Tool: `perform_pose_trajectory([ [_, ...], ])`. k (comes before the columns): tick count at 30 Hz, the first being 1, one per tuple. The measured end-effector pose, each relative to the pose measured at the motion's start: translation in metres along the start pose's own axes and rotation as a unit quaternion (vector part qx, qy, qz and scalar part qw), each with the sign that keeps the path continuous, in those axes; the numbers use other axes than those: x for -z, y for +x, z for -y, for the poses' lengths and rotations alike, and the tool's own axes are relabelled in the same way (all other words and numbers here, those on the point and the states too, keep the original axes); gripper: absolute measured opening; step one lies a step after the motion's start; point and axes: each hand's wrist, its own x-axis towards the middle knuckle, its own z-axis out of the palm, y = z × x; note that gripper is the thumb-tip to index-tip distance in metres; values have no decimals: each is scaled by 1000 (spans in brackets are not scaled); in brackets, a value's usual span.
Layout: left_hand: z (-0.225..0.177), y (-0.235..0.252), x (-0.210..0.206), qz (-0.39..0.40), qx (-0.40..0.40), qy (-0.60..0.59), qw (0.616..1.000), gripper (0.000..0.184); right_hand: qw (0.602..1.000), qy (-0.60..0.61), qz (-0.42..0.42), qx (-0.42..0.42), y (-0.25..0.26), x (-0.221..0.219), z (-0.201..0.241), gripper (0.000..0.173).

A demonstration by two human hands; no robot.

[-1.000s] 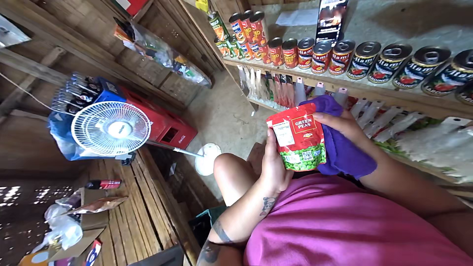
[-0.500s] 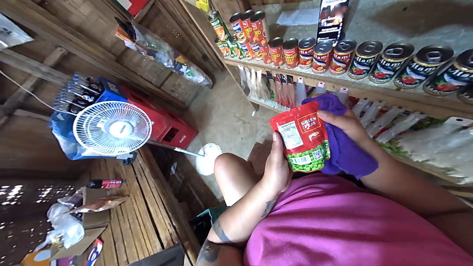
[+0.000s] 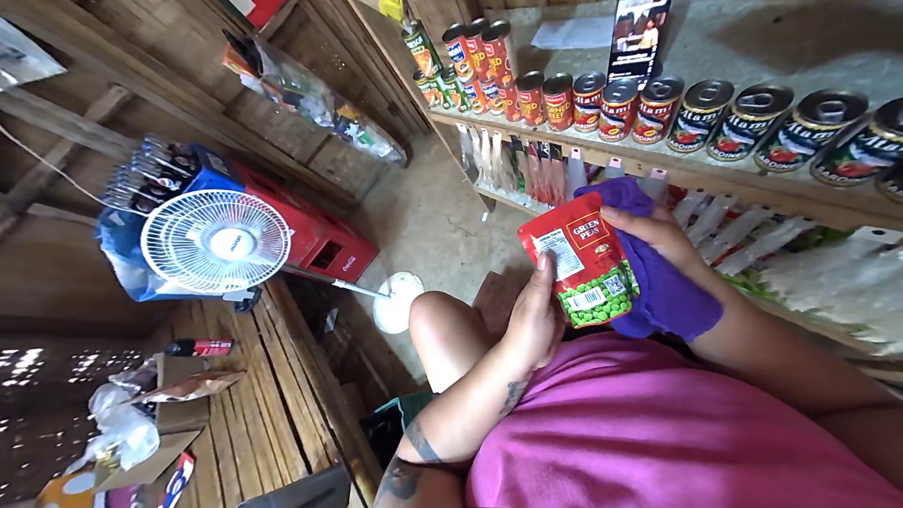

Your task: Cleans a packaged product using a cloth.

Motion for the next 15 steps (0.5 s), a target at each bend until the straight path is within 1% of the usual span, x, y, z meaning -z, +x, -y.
perform_pose_trajectory([
  [2, -5, 2, -3, -32, 44, -57, 997, 55, 1000, -21, 5, -4, 3, 3, -3, 26],
  [5, -11, 7, -4, -87, 95, -153, 980, 62, 997, -72, -4, 3, 6, 2, -7, 24],
  [8, -11, 10, -2, -93, 104, -202, 969, 65, 997, -79, -19, -19, 1, -6, -1, 20],
  [11, -6, 9, 7, -53, 111, -238, 963, 65, 995, -98, 9, -11, -13, -11, 3, 30],
  [15, 2, 8, 18, 65, 153, -279, 946, 66, 988, -124, 44, 79, -1, -2, -7, 43],
])
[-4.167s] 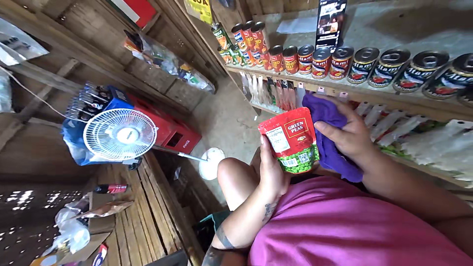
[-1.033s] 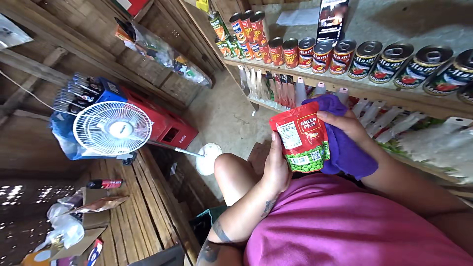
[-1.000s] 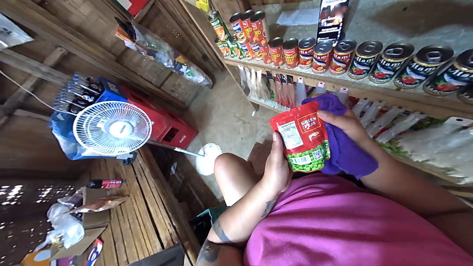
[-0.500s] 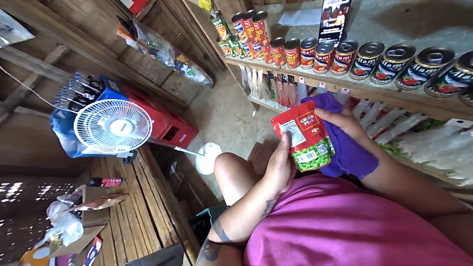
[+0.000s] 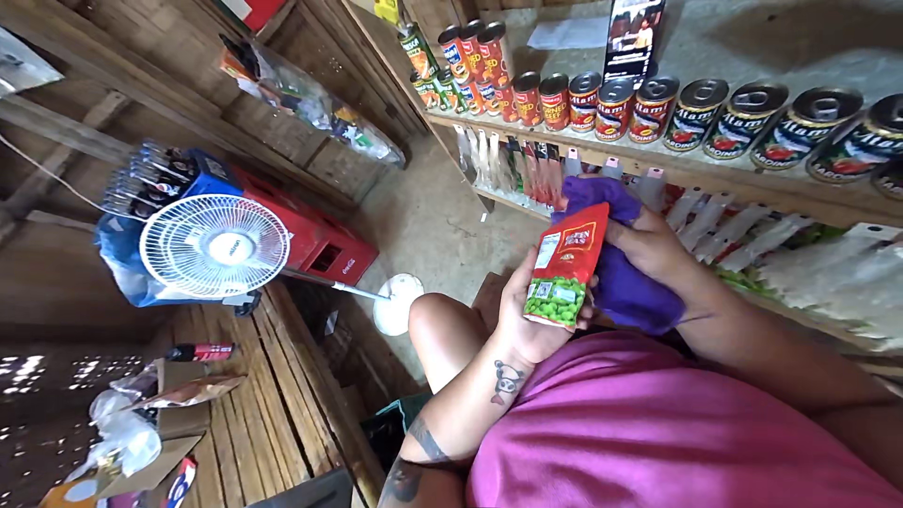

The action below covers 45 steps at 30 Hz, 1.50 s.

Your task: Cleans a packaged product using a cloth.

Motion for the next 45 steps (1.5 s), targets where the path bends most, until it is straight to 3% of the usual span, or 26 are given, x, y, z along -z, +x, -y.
perform_pose_trajectory([
  [3, -1, 0, 3, 59, 78, -9, 995, 62, 994, 48, 82, 62, 3, 8, -7, 54],
  [6, 2, 3, 4, 82, 99, 72, 989, 64, 990, -15, 89, 109, 1, 15, -5, 37],
  [7, 4, 4, 4, 69, 74, 143, 985, 66, 990, -50, 76, 110, 1, 17, -2, 32],
  [9, 7, 3, -2, -32, -4, 276, 961, 57, 991, -94, 46, 82, 2, 17, 4, 31],
  [12, 6, 3, -6, -152, -102, 336, 924, 37, 990, -136, 8, 26, 3, 15, 10, 36],
  [14, 0, 1, -6, -152, -105, 327, 927, 45, 986, -166, -3, 4, 5, 16, 12, 40],
  [18, -13, -6, 3, -60, -63, 353, 932, 79, 963, -268, 11, 8, 8, 19, 12, 45],
  [20, -16, -8, 7, -22, -52, 378, 924, 78, 960, -278, 22, 6, 8, 19, 9, 44],
  [23, -15, -7, 10, 10, -41, 339, 940, 57, 964, -267, 19, 0, 8, 16, 9, 42],
  [29, -10, -2, 18, 70, -64, 140, 986, 44, 980, -182, -76, 17, 11, 21, 12, 42],
  [32, -10, -1, 19, 114, -84, 114, 983, 44, 988, -100, -120, 16, 10, 16, 16, 42],
  [38, -9, 1, 18, 178, -65, 78, 979, 52, 989, -38, -130, -63, 3, 11, 29, 25],
  [45, -9, -1, 21, 193, -69, 84, 975, 55, 996, -52, -78, -11, 5, 16, 26, 31],
])
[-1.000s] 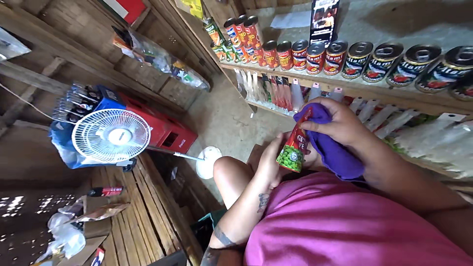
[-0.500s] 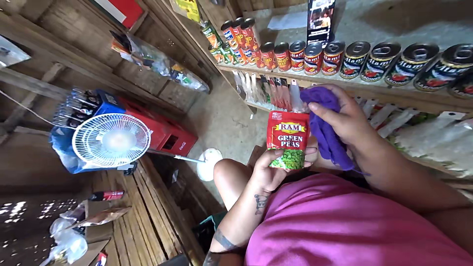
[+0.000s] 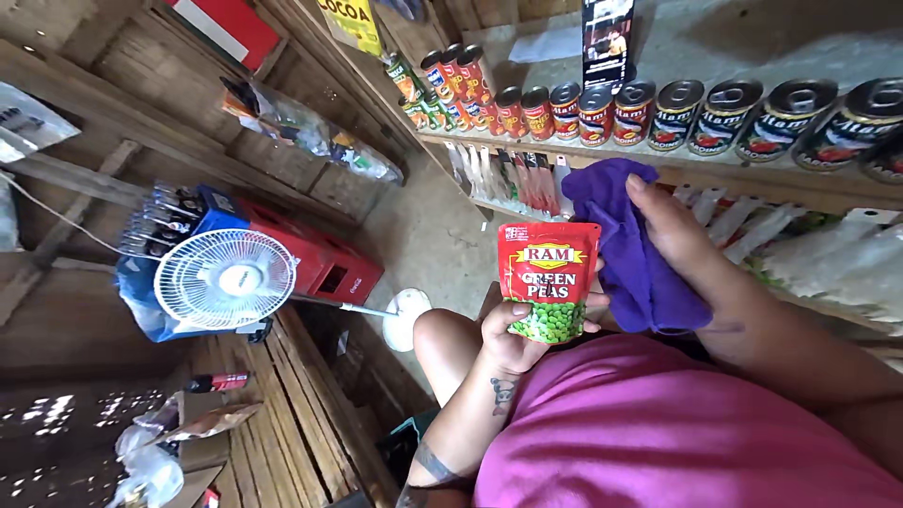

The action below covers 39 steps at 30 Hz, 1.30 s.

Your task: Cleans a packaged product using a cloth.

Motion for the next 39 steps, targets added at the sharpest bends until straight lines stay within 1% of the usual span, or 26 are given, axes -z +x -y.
perform_pose_trajectory([
  [4, 0, 0, -1, -1, -4, -3, 1000, 56, 999, 31, 6, -7, -2, -1, 1, 34],
  [7, 0, 0, 0, -1, -6, -8, 1000, 56, 999, 45, 0, 12, -3, 0, -4, 41],
  [13, 0, 0, 0, -4, -8, -4, 1000, 58, 995, 81, -28, 45, -3, -3, -1, 43],
  [15, 0, 0, 0, -4, -8, -5, 1000, 58, 995, 86, -13, 46, -4, -3, -1, 46],
  [17, 1, -1, 0, -3, -7, -7, 1000, 57, 995, 93, 20, 36, -6, -2, 0, 46],
  [19, 1, -1, 1, -3, -7, -5, 1000, 57, 991, 120, 52, -7, -9, -3, 3, 43],
  [20, 1, -2, 1, -5, -9, -3, 1000, 56, 989, 129, 59, -30, -9, -5, 5, 35],
  [22, 2, -2, 2, -6, -12, 0, 1000, 53, 984, 144, 94, -42, -9, -6, 3, 27],
  [24, 2, -2, 2, -5, -17, 3, 1000, 50, 983, 128, 133, -16, -6, -2, -2, 36],
  [27, 3, -2, 2, -12, -19, 9, 1000, 48, 988, 72, 133, 19, -3, -1, -6, 43],
  [33, 5, -2, 3, -26, -18, 27, 999, 45, 994, 8, 101, 36, 0, -2, -10, 40],
  [35, 6, -1, 4, -28, -15, 26, 999, 45, 996, -14, 86, 23, -2, -3, -9, 40],
  [39, 6, -1, 3, -27, -14, 29, 999, 46, 995, -7, 88, 44, 1, -3, -13, 38],
])
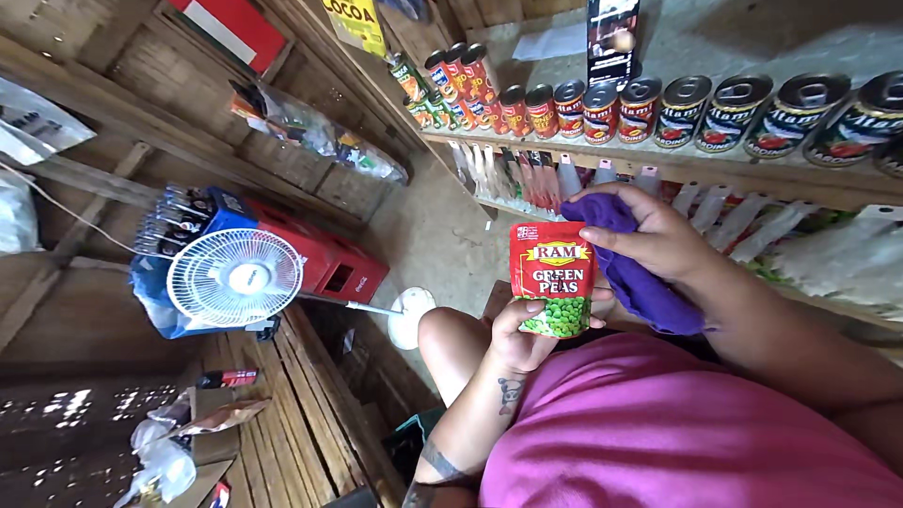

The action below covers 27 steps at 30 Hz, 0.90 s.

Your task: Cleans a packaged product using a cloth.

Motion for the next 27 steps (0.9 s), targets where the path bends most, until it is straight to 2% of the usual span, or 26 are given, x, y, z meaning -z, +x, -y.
perform_pose_trajectory([
  [15, 7, 1, -1, 5, 26, -70, 997, 48, 998, -30, -27, -49, -7, -4, 13, 33],
  [27, 8, 1, 2, 33, 18, -45, 998, 50, 999, -32, -14, 7, -3, 0, 7, 33],
])
